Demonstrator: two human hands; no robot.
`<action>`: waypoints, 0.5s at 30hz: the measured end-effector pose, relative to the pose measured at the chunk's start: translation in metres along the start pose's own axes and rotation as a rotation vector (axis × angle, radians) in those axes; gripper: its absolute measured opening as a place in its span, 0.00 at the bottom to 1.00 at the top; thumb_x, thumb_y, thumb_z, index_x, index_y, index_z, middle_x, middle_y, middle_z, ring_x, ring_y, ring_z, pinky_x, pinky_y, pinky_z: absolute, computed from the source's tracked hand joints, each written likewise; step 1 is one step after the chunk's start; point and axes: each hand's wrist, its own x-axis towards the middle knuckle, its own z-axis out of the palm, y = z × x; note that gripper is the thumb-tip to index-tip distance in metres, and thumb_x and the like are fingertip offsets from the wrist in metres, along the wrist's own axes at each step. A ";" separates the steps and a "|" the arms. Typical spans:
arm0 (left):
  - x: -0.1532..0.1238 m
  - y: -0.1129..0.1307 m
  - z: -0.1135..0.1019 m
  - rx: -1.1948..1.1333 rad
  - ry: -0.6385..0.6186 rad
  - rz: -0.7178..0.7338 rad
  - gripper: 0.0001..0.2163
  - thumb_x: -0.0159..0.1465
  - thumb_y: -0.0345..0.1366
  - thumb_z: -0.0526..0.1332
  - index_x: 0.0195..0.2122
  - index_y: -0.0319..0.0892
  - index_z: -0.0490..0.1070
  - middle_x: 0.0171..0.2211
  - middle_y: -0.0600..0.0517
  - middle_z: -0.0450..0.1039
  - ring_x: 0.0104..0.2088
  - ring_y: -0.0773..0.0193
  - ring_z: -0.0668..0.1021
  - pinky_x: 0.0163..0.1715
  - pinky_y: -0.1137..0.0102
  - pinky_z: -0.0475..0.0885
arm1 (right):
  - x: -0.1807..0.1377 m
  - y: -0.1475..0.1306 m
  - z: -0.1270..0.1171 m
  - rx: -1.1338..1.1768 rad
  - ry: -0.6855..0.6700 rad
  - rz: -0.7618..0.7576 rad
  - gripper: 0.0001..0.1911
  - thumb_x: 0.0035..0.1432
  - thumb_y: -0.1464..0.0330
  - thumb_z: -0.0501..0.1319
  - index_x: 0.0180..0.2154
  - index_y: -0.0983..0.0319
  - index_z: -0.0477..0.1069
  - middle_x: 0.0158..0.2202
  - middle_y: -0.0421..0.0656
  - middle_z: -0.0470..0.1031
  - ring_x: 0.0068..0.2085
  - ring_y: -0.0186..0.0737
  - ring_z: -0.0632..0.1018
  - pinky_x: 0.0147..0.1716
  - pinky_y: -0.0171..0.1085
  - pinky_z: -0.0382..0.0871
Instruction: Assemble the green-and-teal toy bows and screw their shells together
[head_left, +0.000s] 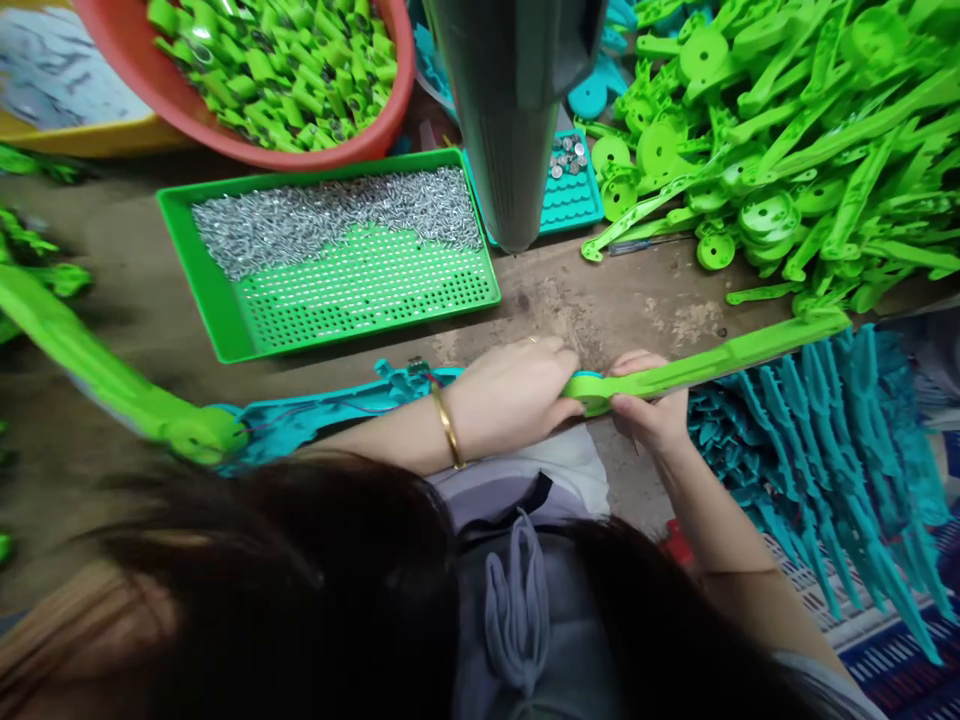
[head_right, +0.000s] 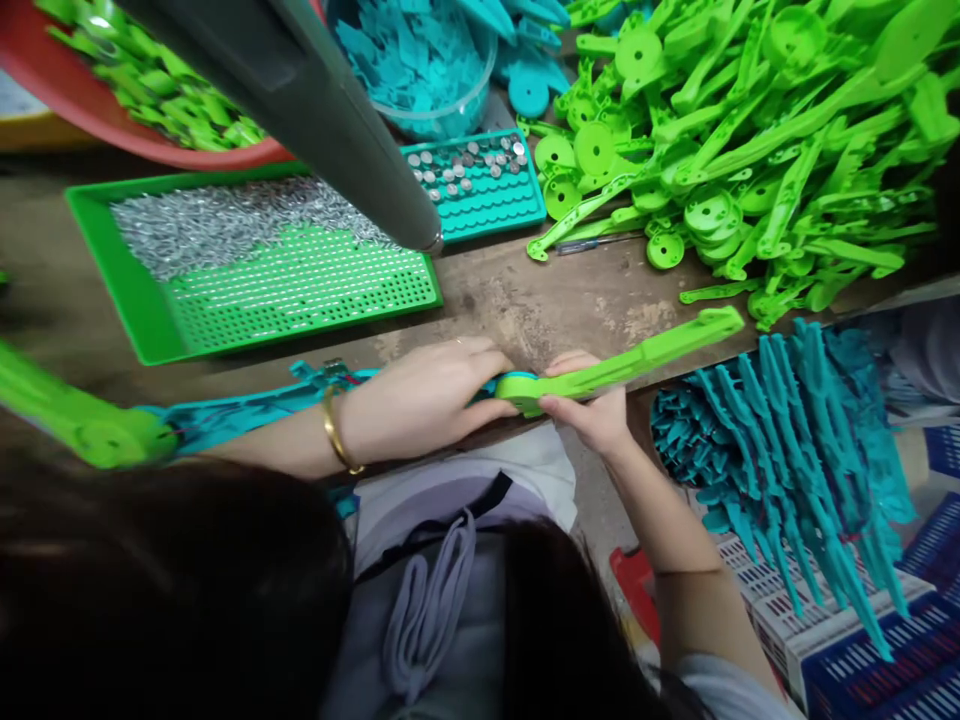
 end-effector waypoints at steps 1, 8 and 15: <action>-0.001 -0.001 -0.003 -0.012 -0.008 -0.003 0.12 0.65 0.43 0.61 0.41 0.39 0.73 0.40 0.46 0.74 0.40 0.56 0.77 0.37 0.65 0.70 | 0.000 0.000 -0.002 0.013 0.007 -0.006 0.14 0.47 0.58 0.72 0.36 0.55 0.75 0.35 0.42 0.76 0.40 0.44 0.77 0.43 0.47 0.74; -0.007 -0.005 -0.002 -0.044 0.100 0.049 0.10 0.65 0.41 0.61 0.40 0.39 0.74 0.39 0.48 0.75 0.39 0.58 0.78 0.37 0.67 0.70 | -0.012 -0.006 -0.004 0.015 -0.189 0.174 0.33 0.41 0.60 0.76 0.50 0.54 0.73 0.48 0.43 0.78 0.48 0.45 0.79 0.50 0.46 0.73; -0.001 -0.007 0.001 -0.039 0.095 0.058 0.12 0.66 0.41 0.60 0.42 0.38 0.75 0.40 0.46 0.76 0.41 0.56 0.78 0.39 0.65 0.70 | -0.013 -0.011 0.010 -0.115 -0.094 0.198 0.17 0.43 0.60 0.74 0.35 0.58 0.75 0.35 0.42 0.81 0.38 0.45 0.81 0.45 0.47 0.76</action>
